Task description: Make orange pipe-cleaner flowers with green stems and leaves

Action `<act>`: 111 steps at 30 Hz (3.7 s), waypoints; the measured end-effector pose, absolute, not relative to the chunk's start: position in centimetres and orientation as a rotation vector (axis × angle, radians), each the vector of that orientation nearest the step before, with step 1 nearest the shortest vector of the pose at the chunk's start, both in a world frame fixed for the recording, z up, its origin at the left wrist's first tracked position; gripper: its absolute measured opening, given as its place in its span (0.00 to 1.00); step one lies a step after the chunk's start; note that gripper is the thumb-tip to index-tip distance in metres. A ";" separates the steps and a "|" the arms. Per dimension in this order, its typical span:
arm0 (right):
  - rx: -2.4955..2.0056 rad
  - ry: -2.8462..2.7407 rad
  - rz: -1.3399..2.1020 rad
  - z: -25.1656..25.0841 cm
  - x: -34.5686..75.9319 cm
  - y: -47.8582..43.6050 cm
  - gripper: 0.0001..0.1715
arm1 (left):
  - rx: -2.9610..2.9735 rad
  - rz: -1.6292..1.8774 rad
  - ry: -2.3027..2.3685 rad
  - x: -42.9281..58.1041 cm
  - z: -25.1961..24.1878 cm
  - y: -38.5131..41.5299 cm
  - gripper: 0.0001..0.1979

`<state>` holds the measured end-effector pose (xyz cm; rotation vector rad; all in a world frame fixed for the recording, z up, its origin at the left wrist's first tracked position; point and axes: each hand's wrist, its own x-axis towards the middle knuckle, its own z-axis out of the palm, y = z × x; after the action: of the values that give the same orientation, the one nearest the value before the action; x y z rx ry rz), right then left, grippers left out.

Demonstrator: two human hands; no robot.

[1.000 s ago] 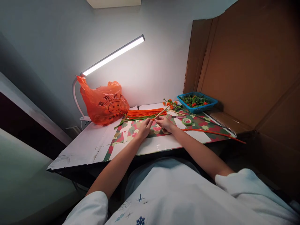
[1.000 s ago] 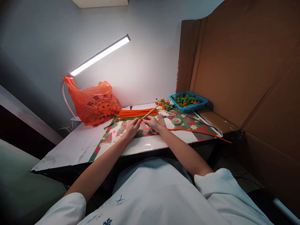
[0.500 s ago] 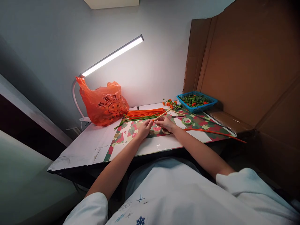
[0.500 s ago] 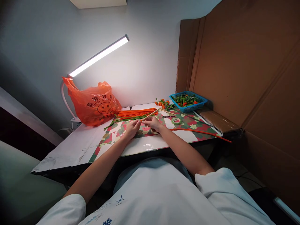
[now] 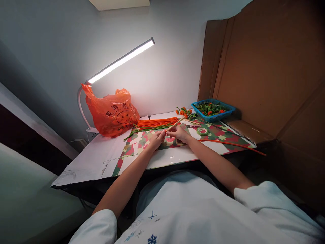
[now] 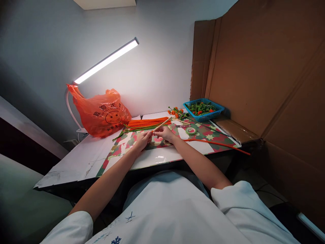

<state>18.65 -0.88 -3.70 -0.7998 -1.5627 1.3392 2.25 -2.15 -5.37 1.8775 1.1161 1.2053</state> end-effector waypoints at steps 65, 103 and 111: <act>-0.752 -1.614 1.243 -4.2 18.8 0.3 0.20 | 1.665 1.102 0.894 1.9 -4.2 -2.6 0.16; -0.811 -1.515 1.346 -5.1 18.8 0.7 0.18 | 1.810 1.484 1.087 1.9 -4.8 -2.8 0.11; -0.827 -1.593 1.248 -4.4 18.7 -0.4 0.19 | 1.500 1.306 0.985 1.8 -4.4 -2.7 0.22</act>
<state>18.72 -0.37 -4.35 -0.8268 -1.5932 1.2477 1.78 -2.74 -4.44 1.4996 0.9846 1.3065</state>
